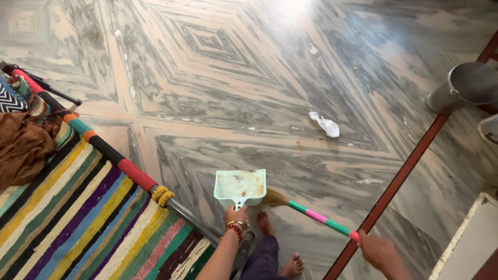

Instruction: Sweeping the floor with a broom and collecting dust in a dustpan.

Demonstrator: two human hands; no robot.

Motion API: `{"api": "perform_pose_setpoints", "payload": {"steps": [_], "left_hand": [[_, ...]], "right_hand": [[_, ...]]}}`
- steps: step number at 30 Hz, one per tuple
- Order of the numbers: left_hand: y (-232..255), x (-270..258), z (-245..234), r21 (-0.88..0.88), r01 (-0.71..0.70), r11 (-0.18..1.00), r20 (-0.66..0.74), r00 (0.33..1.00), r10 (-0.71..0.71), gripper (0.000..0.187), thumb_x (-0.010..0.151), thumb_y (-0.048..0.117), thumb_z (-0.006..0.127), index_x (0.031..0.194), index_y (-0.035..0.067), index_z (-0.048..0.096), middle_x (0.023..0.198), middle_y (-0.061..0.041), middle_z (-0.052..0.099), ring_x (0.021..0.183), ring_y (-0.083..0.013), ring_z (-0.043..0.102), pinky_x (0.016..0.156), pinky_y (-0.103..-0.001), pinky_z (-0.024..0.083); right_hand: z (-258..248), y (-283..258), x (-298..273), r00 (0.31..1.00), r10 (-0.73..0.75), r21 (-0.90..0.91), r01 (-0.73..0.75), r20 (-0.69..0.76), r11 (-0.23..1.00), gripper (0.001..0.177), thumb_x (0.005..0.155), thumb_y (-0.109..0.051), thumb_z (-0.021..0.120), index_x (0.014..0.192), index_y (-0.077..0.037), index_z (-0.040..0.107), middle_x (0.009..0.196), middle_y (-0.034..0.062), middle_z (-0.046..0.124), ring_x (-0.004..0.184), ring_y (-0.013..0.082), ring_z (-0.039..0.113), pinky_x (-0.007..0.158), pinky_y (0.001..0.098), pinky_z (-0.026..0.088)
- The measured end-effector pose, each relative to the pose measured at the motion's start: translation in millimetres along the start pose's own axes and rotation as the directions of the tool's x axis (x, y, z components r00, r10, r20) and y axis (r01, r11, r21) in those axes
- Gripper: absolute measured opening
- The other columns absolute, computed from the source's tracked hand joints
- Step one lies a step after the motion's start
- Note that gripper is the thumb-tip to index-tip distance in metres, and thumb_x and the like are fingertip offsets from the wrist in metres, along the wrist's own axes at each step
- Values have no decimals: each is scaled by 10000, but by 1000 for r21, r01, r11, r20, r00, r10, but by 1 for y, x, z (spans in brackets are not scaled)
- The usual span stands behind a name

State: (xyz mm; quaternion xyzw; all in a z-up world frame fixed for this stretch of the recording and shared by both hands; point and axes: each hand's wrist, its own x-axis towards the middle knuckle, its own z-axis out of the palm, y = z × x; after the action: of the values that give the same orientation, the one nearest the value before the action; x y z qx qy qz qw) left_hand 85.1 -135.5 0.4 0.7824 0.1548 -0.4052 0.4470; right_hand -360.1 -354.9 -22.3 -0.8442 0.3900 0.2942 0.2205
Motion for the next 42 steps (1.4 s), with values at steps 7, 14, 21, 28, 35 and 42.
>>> {"api": "perform_pose_setpoints", "payload": {"steps": [7, 14, 21, 28, 35, 42], "left_hand": [[30, 11, -2, 37, -3, 999, -14, 1000, 3, 146, 854, 179, 716, 944, 95, 638, 590, -37, 576, 427, -151, 536, 399, -349, 488], [48, 31, -3, -36, -15, 999, -28, 1000, 14, 165, 860, 173, 711, 971, 75, 637, 583, -43, 560, 411, -157, 513, 385, -354, 478], [51, 53, -4, -140, -9, 990, 13, 1000, 11, 159, 880, 147, 701, 966, 65, 595, 557, -50, 519, 395, -164, 482, 364, -363, 430], [54, 49, -10, -165, -10, 986, -15, 1000, 8, 134, 885, 152, 693, 981, 88, 626, 569, -31, 541, 396, -141, 492, 372, -340, 459], [62, 46, -29, -215, 11, 977, -33, 999, -19, 164, 870, 123, 687, 1007, 60, 623, 581, -37, 533, 397, -145, 474, 363, -349, 418], [73, 44, -34, -192, -23, 981, -48, 999, 14, 159, 881, 157, 689, 986, 48, 637, 596, -35, 570, 417, -133, 514, 391, -335, 479]], "right_hand": [[-78, -65, 92, 934, 163, 35, -161, -318, 986, 202, 1035, -275, 455, 1150, -169, 582, 886, 120, 760, 845, 360, 735, 739, 546, 556], [-107, -106, 71, 962, 106, 122, -78, -250, 989, 287, 1011, -314, 475, 1207, -104, 487, 843, 153, 724, 772, 379, 726, 659, 531, 565], [-13, -15, 62, 979, -147, -136, 166, 141, 977, 229, 1020, -252, 456, 1189, -98, 449, 849, 46, 591, 746, 270, 744, 581, 443, 594], [-30, -33, 119, 951, -265, -318, 205, -158, 926, 78, 940, -200, 507, 956, -159, 572, 807, 31, 691, 776, 257, 725, 638, 438, 581], [-123, -141, 168, 930, 177, 49, -171, -323, 984, 182, 990, -244, 510, 1046, -106, 614, 966, 149, 751, 901, 348, 735, 764, 492, 582], [-167, -154, 106, 992, 120, 128, -114, -43, 985, 317, 1048, -349, 484, 1218, -84, 522, 918, 187, 767, 832, 378, 739, 771, 531, 562]]}}
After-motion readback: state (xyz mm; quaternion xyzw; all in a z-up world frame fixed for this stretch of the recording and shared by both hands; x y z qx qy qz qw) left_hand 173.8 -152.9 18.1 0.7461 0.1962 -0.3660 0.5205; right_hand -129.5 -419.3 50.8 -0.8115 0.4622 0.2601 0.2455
